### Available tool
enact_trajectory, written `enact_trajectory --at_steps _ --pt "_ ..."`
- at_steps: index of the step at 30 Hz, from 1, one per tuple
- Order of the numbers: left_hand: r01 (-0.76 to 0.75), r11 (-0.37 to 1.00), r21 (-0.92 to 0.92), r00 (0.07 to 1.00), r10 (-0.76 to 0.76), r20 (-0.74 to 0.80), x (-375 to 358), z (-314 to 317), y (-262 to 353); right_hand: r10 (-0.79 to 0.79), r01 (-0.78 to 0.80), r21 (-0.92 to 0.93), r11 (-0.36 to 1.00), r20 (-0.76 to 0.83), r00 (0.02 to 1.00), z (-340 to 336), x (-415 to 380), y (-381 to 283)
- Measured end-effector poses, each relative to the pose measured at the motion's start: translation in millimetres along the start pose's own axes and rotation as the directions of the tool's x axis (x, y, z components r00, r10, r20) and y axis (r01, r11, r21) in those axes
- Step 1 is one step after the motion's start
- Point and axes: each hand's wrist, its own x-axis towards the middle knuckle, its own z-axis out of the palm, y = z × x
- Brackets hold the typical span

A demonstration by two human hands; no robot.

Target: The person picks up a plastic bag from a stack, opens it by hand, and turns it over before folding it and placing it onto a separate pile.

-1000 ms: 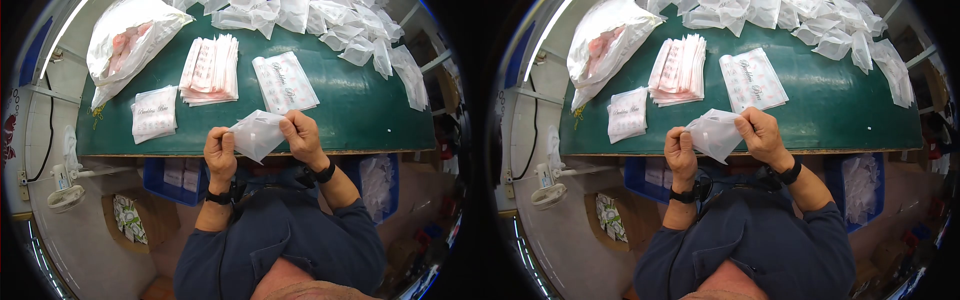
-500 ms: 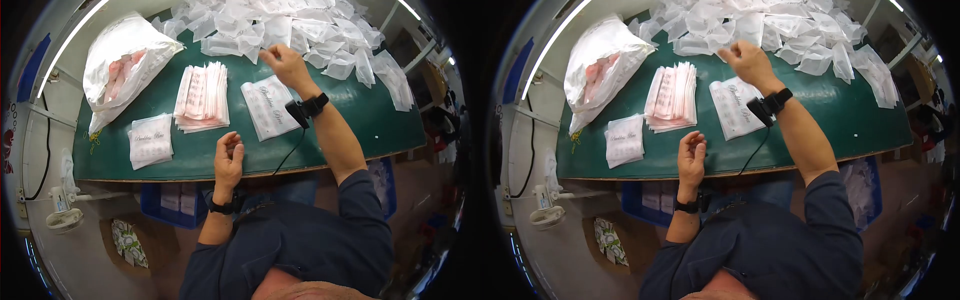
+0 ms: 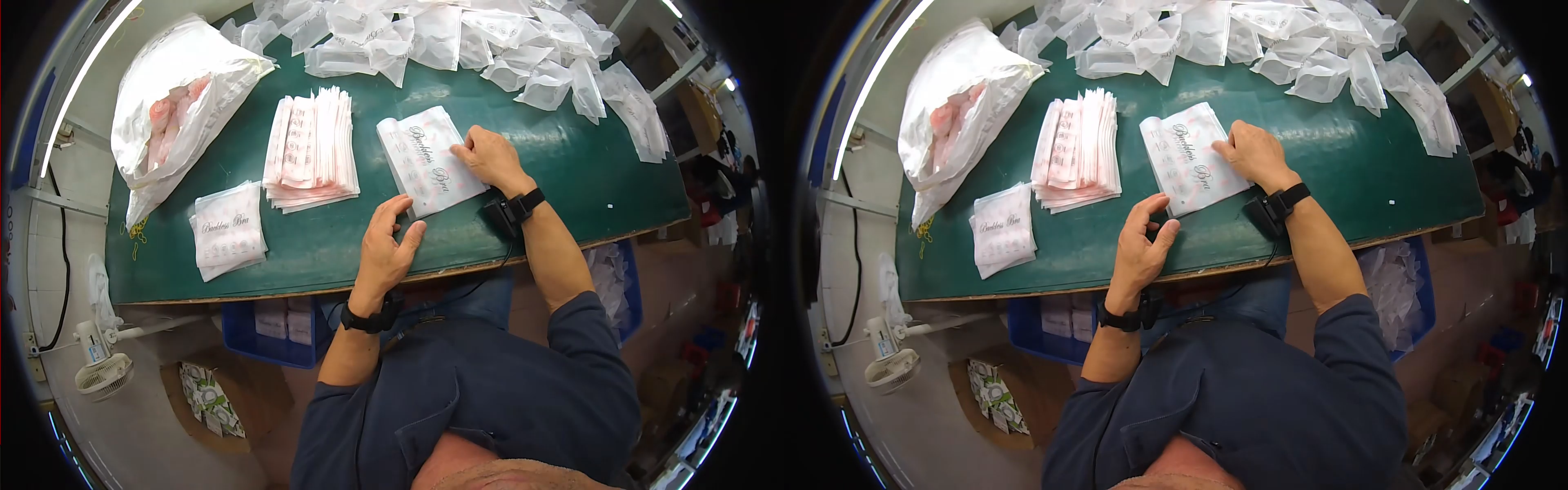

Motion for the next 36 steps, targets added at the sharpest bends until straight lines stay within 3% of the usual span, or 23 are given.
enact_trajectory --at_steps 2,5,6,9,14,15,17,18,21,25,29,36 --pt "0.019 0.999 -0.028 1.000 -0.020 -0.023 2.7 5.8 1.4 -0.018 0.018 -0.021 1.000 -0.013 1.000 -0.7 -3.0 -1.5" --pt "0.094 0.928 -0.360 0.968 -0.170 -0.184 26.1 21.2 7.5 -0.067 0.066 -0.029 0.997 -0.056 0.996 4.6 -3.8 2.9" --pt "0.090 0.928 -0.361 0.967 -0.169 -0.192 38.0 21.9 7.3 -0.075 0.074 -0.032 0.997 -0.055 0.996 6.3 -3.2 3.8" --pt "0.186 0.982 0.016 0.977 -0.183 -0.107 69.2 23.5 6.1 -0.096 0.091 -0.052 0.994 -0.098 0.991 9.5 -4.6 5.3" --pt "0.154 0.988 -0.011 0.985 -0.153 0.076 70.9 3.1 -6.4 -0.030 0.040 0.071 0.997 -0.133 0.991 0.0 -10.5 2.6" --pt "0.153 0.971 -0.185 0.987 -0.141 0.076 61.8 1.8 -8.3 -0.045 0.071 0.238 0.969 -0.113 0.993 3.6 -10.7 4.7" --pt "0.138 0.851 -0.507 0.990 -0.118 0.070 44.4 -0.9 -9.2 -0.079 0.115 0.551 0.826 -0.088 0.993 11.0 -10.7 6.3" --pt "0.144 0.853 -0.502 0.990 -0.123 0.076 36.8 -1.1 -8.6 -0.073 0.109 0.557 0.823 -0.085 0.994 9.6 -15.8 1.4" --pt "0.163 0.774 -0.612 0.986 -0.114 0.118 21.7 -4.1 -4.2 -0.242 -0.018 0.918 0.397 0.123 0.962 1.6 -31.7 -13.7" --pt "0.182 0.621 -0.762 0.969 -0.245 0.032 13.0 -4.8 16.8 -0.299 0.017 0.939 0.342 0.091 0.950 8.2 -44.7 -14.8" --pt "0.123 0.710 -0.694 0.987 -0.161 0.011 12.2 -7.0 6.1 -0.277 -0.028 0.911 0.412 0.154 0.948 4.7 -58.6 -29.0" --pt "0.180 0.701 -0.690 0.974 -0.224 0.028 6.1 -5.9 -1.2 -0.333 -0.018 0.907 0.420 0.173 0.927 15.0 -77.1 -34.9"
